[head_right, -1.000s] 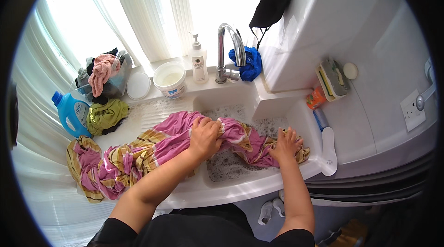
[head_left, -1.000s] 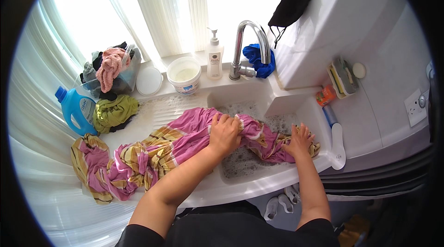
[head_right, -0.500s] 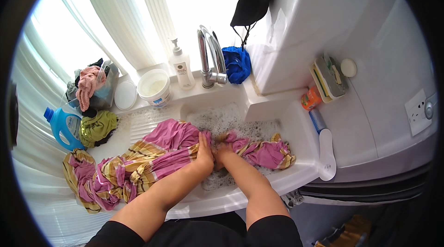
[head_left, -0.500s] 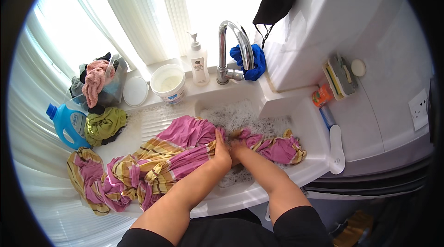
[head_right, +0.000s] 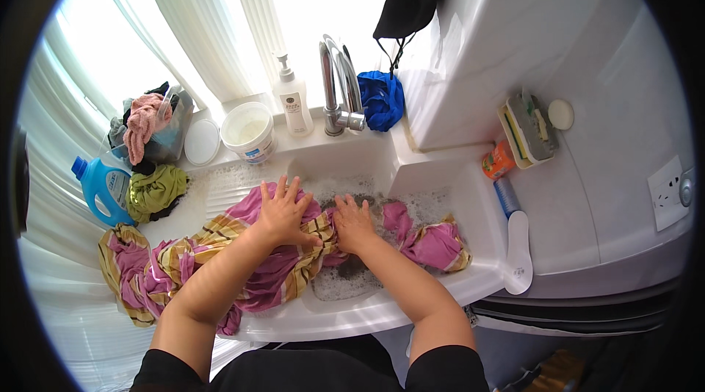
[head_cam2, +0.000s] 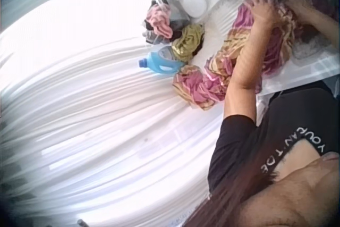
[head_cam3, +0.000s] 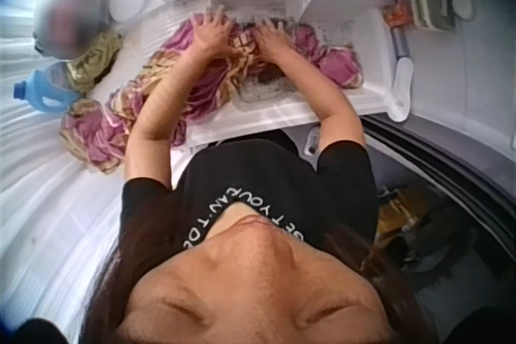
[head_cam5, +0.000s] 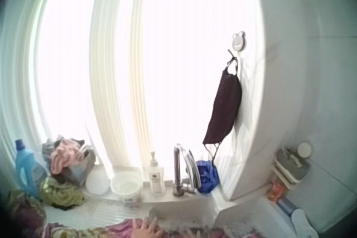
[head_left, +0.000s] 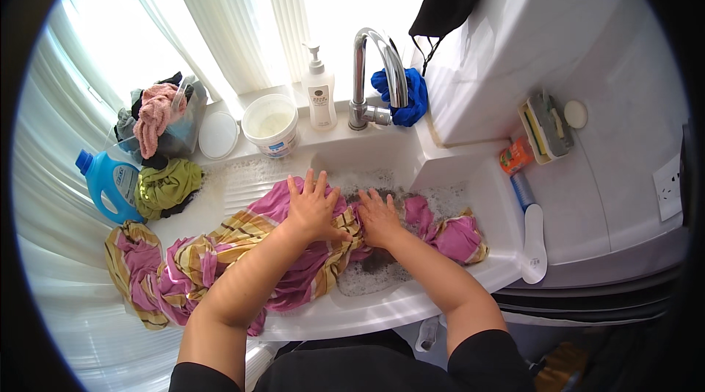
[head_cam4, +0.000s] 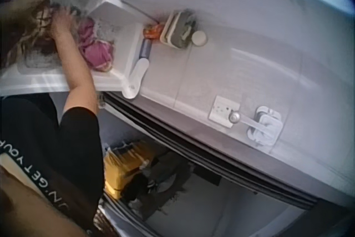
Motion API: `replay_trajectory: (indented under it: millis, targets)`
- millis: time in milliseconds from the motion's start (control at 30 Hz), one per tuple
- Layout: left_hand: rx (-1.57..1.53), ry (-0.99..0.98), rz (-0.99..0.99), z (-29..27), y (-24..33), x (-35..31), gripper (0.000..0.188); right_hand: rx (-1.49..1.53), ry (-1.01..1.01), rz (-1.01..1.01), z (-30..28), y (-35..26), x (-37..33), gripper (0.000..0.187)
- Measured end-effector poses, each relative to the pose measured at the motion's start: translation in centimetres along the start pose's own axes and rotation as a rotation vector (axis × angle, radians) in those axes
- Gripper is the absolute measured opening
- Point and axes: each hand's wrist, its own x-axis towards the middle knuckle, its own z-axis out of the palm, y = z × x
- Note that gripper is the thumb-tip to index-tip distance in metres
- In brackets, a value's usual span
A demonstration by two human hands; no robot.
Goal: The person washes a striped fabric in a laundry sink by hand, scrubbing it with soap on a washboard, rinsing it in water, and wringing it out.
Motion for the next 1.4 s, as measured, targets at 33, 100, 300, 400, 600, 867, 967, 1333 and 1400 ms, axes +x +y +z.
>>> replay_trajectory:
  millis: [33, 100, 300, 400, 600, 867, 967, 1333, 1400]
  targets:
    - [-0.005, -0.007, -0.023, 0.7, -0.1, 0.1, 0.104, 0.079, -0.121, 0.048, 1.0, -0.3, -0.7, 0.051]
    - [-0.024, -0.043, -0.046, 0.8, 0.1, 0.1, 0.106, 0.23, -0.361, 0.146, 2.7, -0.3, -1.6, 0.046]
    - [-0.287, -0.13, -0.029, 0.0, -1.8, -2.3, 0.115, 0.758, -1.313, 0.294, 3.9, 4.5, 0.5, 0.083]
    - [-0.268, -0.078, -0.138, -1.0, -4.3, -6.1, 0.127, 0.538, -0.538, 0.145, 1.8, 6.8, -4.3, 0.097]
    - [-0.185, -0.22, -0.072, -1.9, -5.7, -11.3, 0.142, 0.16, -0.894, 0.14, 3.0, 3.3, -5.9, 0.095]
    - [-0.182, -0.064, -0.026, -1.3, -6.8, -15.7, 0.065, 0.989, -0.171, 1.039, -4.0, 4.3, -2.4, 0.048]
    - [-0.151, -0.104, -0.11, -2.8, -9.9, -17.8, 0.055, 1.371, 0.13, 0.972, -8.4, 4.5, -0.3, 0.052]
    - [0.236, -0.41, -0.464, -1.1, -19.2, -22.9, 0.021, 0.829, 0.528, 0.241, -13.1, -16.3, 9.6, 0.049]
    - [0.182, -0.303, -0.401, -2.0, -18.5, -21.9, 0.02, 0.627, 0.23, 0.098, -12.3, -17.0, 7.8, 0.052]
